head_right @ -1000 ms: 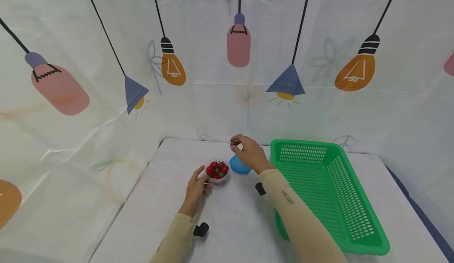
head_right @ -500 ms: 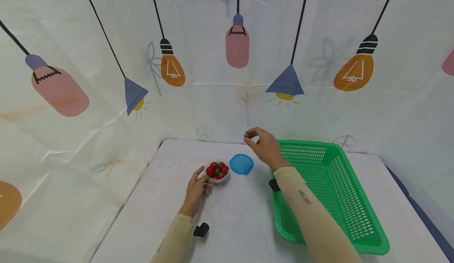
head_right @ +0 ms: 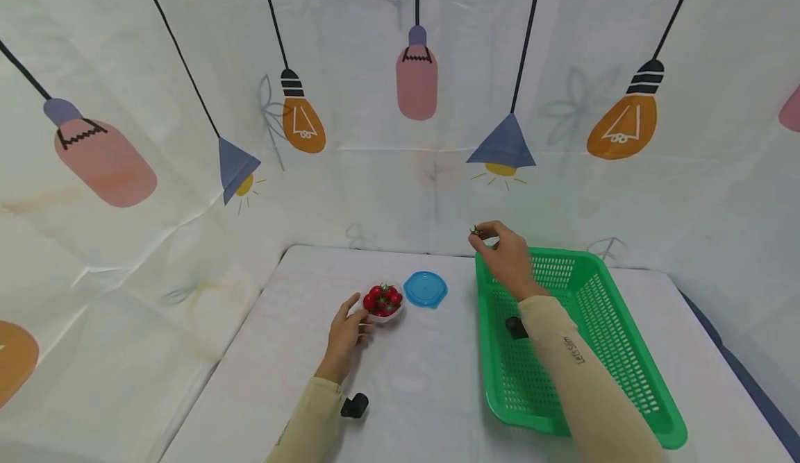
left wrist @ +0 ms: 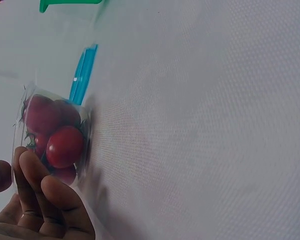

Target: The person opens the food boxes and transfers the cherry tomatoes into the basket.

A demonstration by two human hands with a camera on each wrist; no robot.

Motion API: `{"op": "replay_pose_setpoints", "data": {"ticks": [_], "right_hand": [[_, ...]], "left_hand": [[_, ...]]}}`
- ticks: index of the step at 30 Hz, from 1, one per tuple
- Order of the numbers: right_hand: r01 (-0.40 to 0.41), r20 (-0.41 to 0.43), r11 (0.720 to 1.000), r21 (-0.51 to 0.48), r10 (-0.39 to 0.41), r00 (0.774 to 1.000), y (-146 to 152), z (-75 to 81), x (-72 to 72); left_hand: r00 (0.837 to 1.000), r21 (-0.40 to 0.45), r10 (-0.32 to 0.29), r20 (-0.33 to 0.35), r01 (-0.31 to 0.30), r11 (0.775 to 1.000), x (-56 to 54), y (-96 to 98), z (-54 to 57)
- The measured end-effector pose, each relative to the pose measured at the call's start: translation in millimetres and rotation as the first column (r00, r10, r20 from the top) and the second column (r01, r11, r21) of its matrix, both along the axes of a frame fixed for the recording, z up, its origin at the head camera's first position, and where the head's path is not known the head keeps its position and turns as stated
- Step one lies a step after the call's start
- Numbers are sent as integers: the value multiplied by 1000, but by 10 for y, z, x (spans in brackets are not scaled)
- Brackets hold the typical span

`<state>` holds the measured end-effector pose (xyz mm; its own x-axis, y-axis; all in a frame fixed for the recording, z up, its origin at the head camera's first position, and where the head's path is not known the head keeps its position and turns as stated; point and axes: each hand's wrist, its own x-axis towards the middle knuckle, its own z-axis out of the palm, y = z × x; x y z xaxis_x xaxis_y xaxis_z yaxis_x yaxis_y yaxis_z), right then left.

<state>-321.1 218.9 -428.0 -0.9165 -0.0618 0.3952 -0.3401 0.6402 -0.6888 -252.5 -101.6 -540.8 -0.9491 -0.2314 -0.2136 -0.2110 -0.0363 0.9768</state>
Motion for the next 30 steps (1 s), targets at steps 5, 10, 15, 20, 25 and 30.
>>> {"op": "replay_pose_setpoints", "data": {"ticks": [5,10,15,20,25,30], "right_hand": [[4,37,1000,27,-5,999,205,-40,16],[9,90,998,65,-15,996,357,-127,17],[0,128,995,99,-13,992,450,-260,29],[-8,181,988,152,-20,983,502,-399,57],[-3,268,984,180,-46,962,525,-525,62],[-4,367,979,204,-73,927,526,-635,59]], "left_hand": [[1000,3,-6,6,6,1000,-22,18,-14],[1000,-5,-2,21,2,1000,-36,29,-20],[1000,-21,0,21,1,1000,-40,23,-12],[1000,-32,-4,18,4,999,-33,20,-13],[1000,-31,3,31,-2,1000,-23,19,-9],[1000,-20,7,18,-7,1000,-25,20,-3]]}}
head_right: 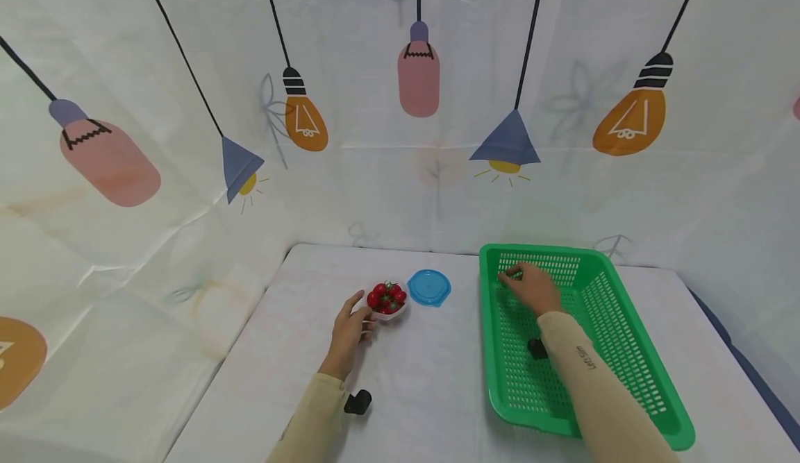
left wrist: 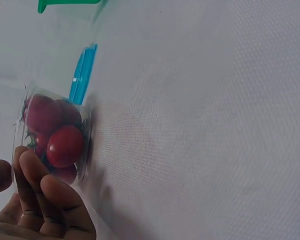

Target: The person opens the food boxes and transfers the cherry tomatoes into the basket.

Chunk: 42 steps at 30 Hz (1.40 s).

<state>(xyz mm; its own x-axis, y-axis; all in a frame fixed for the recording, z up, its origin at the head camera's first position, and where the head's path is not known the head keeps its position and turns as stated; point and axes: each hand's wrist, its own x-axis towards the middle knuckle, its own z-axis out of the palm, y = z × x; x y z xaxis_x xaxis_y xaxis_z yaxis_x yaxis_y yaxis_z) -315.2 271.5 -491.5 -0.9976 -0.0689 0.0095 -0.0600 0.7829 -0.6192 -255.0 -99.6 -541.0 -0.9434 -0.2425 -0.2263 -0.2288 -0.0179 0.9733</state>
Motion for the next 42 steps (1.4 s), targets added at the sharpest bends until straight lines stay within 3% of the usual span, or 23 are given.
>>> {"op": "replay_pose_setpoints", "data": {"ticks": [8,21,37,42], "right_hand": [[24,130,999,48,-30,991,-32,-70,85],[71,214,992,101,-91,973,14,-195,98],[90,214,991,95,-108,971,-20,-186,92],[147,71,988,50,-150,986,-56,-135,78]], "left_hand": [[1000,5,-7,13,7,1000,-4,5,3],[1000,9,-14,4,14,1000,-18,3,-14],[1000,2,-15,-8,16,1000,-33,-23,-25],[1000,-6,-29,-12,29,1000,-21,-36,-7]]}}
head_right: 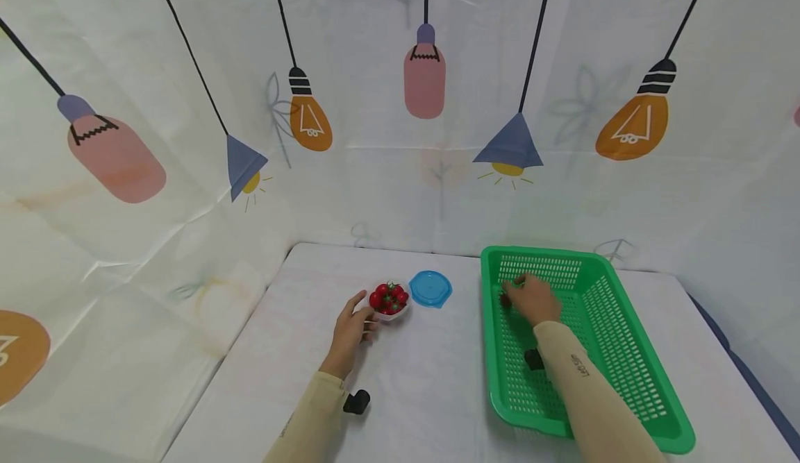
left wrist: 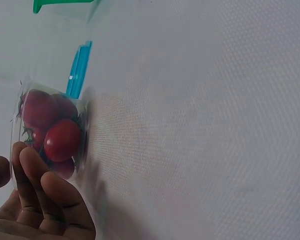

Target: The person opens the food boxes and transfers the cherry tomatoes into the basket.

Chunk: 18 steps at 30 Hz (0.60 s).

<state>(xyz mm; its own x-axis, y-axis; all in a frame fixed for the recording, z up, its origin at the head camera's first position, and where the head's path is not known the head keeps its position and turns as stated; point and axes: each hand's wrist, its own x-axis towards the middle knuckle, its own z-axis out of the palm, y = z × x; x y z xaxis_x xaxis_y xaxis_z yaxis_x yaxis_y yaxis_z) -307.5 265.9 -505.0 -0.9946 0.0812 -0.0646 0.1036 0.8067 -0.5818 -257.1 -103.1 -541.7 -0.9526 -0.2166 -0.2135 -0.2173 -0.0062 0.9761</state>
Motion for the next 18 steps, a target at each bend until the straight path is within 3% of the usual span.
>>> {"op": "replay_pose_setpoints", "data": {"ticks": [3,6,18], "right_hand": [[33,-132,999,-27,-36,991,-37,71,-23],[51,-211,996,-71,-65,975,-82,187,-33],[-9,-328,974,-228,-68,942,-349,604,8]], "left_hand": [[1000,3,-8,2,8,1000,-2,-9,-5],[1000,7,-11,3,11,1000,-6,-17,-13],[1000,5,-27,2,27,1000,-4,-27,-53]]}}
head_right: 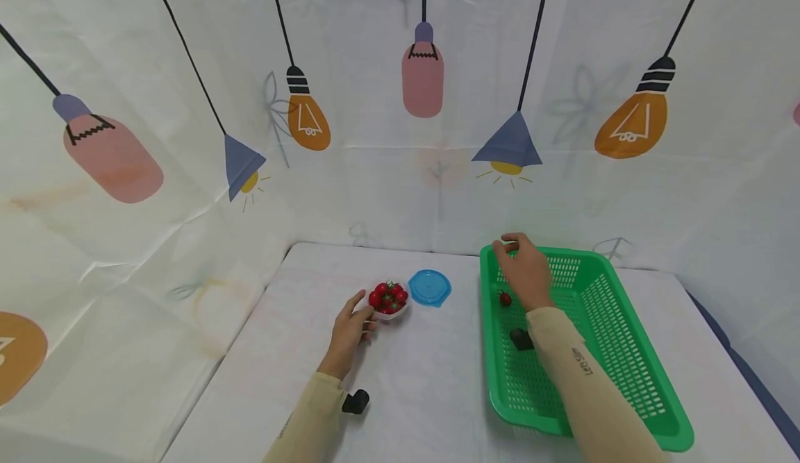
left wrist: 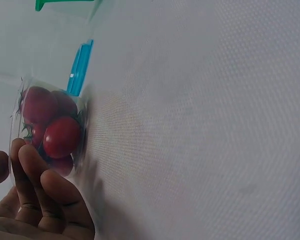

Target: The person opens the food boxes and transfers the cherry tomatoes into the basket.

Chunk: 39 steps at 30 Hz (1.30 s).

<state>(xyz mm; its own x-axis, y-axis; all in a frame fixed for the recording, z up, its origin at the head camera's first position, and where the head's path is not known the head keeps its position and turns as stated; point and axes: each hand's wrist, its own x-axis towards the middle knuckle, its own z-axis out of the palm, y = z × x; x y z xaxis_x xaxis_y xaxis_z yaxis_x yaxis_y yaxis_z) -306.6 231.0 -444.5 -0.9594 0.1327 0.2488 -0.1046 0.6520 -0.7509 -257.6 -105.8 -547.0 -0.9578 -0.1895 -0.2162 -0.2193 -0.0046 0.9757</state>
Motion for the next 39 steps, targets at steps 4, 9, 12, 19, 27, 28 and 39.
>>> {"op": "replay_pose_setpoints", "data": {"ticks": [4,9,12,19,27,28,39], "right_hand": [[-33,-38,999,-20,32,999,-143,119,7],[-86,-103,996,-22,84,991,-332,254,12],[-126,-121,992,-11,124,985,-431,313,27],[-177,-76,984,4,177,981,-622,311,17],[-228,-31,973,24,229,973,-882,279,66],[-234,-33,972,21,235,971,-917,275,71],[-294,43,956,15,293,955,-1242,118,77]], "left_hand": [[1000,-6,-6,-11,6,1000,7,-4,9],[999,-22,-20,-31,19,1000,16,-8,18],[999,-29,-28,-35,27,999,13,-4,23],[998,-34,-33,-47,31,999,-9,4,22],[997,-43,-42,-62,40,998,3,6,28],[997,-47,-43,-58,40,998,5,6,31],[995,-79,-77,-64,72,994,16,-3,38]]}}
